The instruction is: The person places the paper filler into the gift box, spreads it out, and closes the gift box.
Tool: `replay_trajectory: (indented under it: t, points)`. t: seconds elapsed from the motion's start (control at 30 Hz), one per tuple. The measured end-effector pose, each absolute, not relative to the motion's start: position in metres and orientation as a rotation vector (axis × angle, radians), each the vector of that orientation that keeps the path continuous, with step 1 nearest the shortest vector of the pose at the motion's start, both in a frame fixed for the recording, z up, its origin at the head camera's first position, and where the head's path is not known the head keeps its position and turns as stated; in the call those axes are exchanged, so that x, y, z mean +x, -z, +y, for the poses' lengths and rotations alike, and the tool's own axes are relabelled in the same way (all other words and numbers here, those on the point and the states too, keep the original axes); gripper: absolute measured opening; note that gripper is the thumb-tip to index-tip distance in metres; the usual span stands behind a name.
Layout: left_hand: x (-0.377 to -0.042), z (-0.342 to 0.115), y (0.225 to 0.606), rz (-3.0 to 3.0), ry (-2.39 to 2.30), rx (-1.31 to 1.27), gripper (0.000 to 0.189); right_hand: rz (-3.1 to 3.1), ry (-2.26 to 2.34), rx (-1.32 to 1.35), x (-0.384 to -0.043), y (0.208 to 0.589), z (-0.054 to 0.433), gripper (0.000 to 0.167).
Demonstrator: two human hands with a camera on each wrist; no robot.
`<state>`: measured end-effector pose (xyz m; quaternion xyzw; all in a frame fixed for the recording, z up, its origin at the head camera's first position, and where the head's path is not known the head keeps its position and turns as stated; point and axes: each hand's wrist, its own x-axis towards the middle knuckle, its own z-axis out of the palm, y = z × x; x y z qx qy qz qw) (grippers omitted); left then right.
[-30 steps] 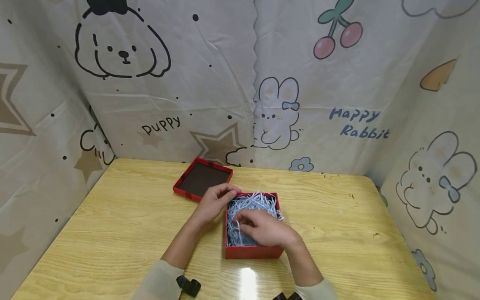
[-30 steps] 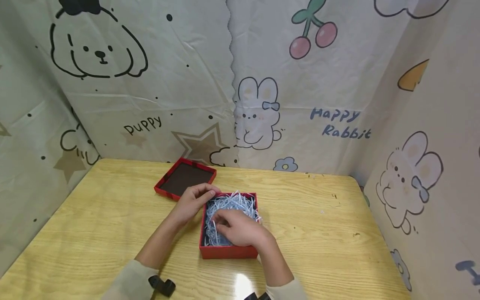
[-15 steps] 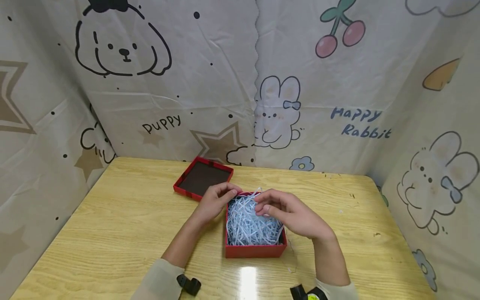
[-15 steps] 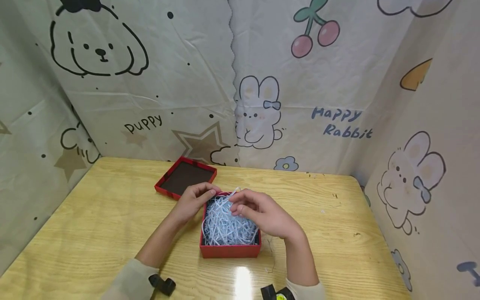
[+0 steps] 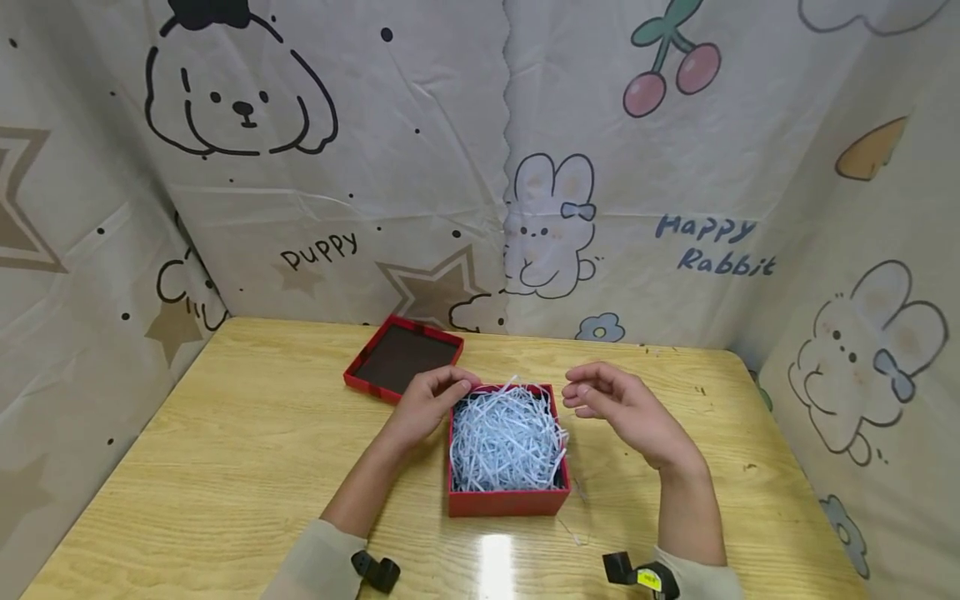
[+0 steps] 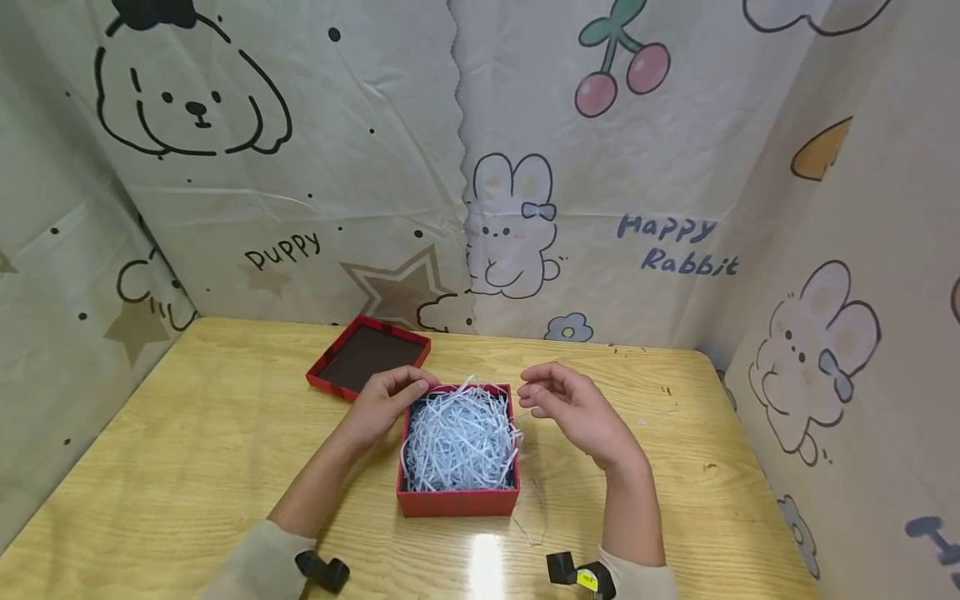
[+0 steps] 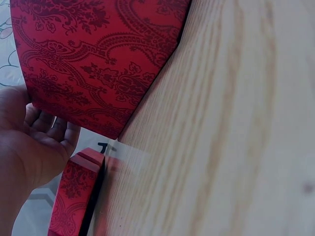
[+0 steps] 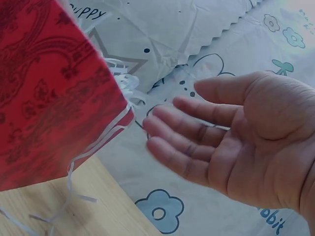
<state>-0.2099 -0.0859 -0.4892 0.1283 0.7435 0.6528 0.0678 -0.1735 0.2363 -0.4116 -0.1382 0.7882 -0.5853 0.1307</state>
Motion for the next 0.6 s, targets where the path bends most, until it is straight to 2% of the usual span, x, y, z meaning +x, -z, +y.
replay_trajectory:
  t: [0.27,0.6]
  points:
    - [-0.211,-0.086,0.486,2.237,-1.971,0.377,0.021,2.155,1.597,-0.44,-0.171,0.409,0.235,0.034]
    - [-0.21,-0.087,0.489,2.212,-1.998,0.365,0.019,2.038,1.631,-0.54,-0.169,0.407,0.21,0.037]
